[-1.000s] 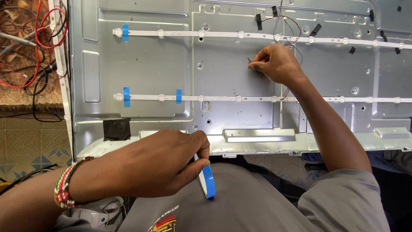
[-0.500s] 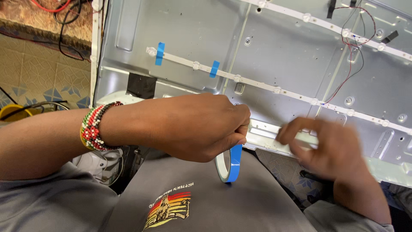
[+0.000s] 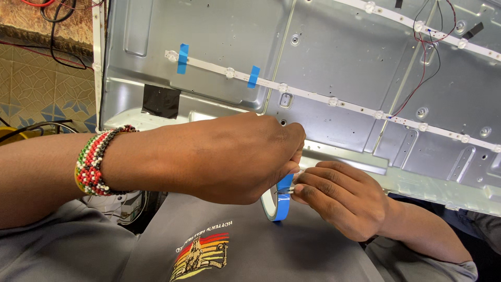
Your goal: The person positions and secures LED light strips inside a metallic appliance cavity using blue tape. They repeatedly tear pieces of tape, apply them to the strips, and press the strips into place along the interior surface.
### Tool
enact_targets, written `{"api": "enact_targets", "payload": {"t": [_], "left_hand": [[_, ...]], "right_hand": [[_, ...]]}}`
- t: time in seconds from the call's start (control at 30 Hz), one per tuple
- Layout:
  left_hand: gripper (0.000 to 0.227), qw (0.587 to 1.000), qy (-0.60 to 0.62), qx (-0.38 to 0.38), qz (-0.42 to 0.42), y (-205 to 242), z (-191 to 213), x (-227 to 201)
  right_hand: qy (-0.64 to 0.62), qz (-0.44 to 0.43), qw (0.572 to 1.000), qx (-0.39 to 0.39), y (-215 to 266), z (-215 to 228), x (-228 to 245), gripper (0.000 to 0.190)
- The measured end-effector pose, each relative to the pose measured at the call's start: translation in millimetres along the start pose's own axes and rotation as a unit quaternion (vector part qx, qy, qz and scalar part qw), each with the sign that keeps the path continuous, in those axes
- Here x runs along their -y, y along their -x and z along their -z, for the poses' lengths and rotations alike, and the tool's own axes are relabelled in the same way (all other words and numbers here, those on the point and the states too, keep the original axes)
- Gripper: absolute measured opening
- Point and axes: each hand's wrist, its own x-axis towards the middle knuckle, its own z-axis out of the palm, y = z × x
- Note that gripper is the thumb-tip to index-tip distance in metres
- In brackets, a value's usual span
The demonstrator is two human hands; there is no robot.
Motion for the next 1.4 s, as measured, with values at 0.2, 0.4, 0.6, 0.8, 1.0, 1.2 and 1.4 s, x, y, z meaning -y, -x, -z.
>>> {"api": "enact_targets", "payload": {"t": [0.2,0.4,0.6,0.8,1.0,1.2,1.4], "left_hand": [[0.016,0.993,-0.049,-0.037,-0.098,2.1,-10.6,7.6],[0.025,0.992,-0.053,-0.042,-0.111,3.3,-11.0,4.8],[0.008,0.993,-0.037,-0.058,-0.095,5.2,-12.2,6.0],[0.013,0.994,-0.024,-0.047,-0.096,1.8,-12.6,6.4],[0.007,0.994,-0.016,-0.061,-0.092,3.7,-11.4,4.2],[0.006,0.993,0.009,-0.069,-0.091,7.9,-10.5,3.7],[0.012,0.991,0.115,-0.067,-0.032,12.3,-0.8,-3.8]], "right_hand": [[-0.030,-0.036,0.999,0.014,7.6,-3.4,-2.2,0.018],[-0.010,-0.006,1.000,0.007,4.1,0.2,-0.9,0.017],[0.012,-0.010,1.000,0.021,6.5,4.5,-0.3,0.015],[0.031,0.009,0.999,0.019,0.1,6.2,1.5,0.015],[0.041,0.001,0.999,0.014,1.4,6.8,2.2,0.016],[0.057,0.024,0.998,0.021,0.6,9.4,4.2,0.014],[0.056,-0.027,0.998,0.021,14.4,14.5,5.7,0.012]]}}
